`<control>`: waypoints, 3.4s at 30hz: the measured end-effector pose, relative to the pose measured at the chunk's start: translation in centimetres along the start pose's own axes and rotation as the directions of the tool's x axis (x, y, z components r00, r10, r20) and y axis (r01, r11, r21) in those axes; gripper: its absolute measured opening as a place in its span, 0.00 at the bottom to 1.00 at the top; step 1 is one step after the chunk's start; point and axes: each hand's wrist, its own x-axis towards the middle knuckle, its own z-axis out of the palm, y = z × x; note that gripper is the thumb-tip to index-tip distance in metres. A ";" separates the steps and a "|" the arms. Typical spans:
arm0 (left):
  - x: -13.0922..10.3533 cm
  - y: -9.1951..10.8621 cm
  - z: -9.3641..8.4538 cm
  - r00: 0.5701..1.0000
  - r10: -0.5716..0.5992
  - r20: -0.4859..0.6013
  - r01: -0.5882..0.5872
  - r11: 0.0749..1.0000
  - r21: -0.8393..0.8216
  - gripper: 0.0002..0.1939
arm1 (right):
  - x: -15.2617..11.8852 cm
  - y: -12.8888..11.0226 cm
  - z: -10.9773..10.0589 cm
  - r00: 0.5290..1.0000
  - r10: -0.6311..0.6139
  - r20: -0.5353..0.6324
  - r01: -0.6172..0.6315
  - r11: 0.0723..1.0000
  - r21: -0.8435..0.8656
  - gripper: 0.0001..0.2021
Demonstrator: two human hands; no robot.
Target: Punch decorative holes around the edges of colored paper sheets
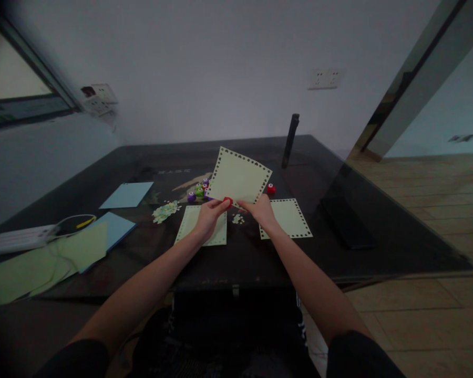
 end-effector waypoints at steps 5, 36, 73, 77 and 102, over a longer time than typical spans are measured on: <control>0.2 0.1 0.1 0.999 0.033 -0.010 -0.034 0.998 -0.060 0.15 | 0.2 -0.3 -0.7 0.995 0.049 0.091 -0.061 0.989 0.138 0.20; -0.4 0.0 1.8 0.997 0.046 -0.057 -0.046 0.999 -0.005 0.13 | -2.1 0.8 5.1 0.983 0.179 -0.028 -0.130 0.804 0.581 0.24; -0.2 0.0 0.5 0.992 -0.091 0.082 0.097 0.993 -0.065 0.17 | 0.5 0.9 -0.2 0.973 -0.026 -0.230 0.049 0.994 0.095 0.23; -0.4 0.3 0.6 0.989 -0.102 0.108 0.110 0.992 -0.067 0.18 | 0.5 0.8 -0.2 0.972 -0.017 -0.233 0.046 0.991 0.122 0.23; -0.1 0.3 -0.8 0.879 -0.078 0.471 -0.177 0.863 0.473 0.19 | 1.2 0.7 -1.2 0.952 -0.057 -0.302 0.125 0.970 0.210 0.19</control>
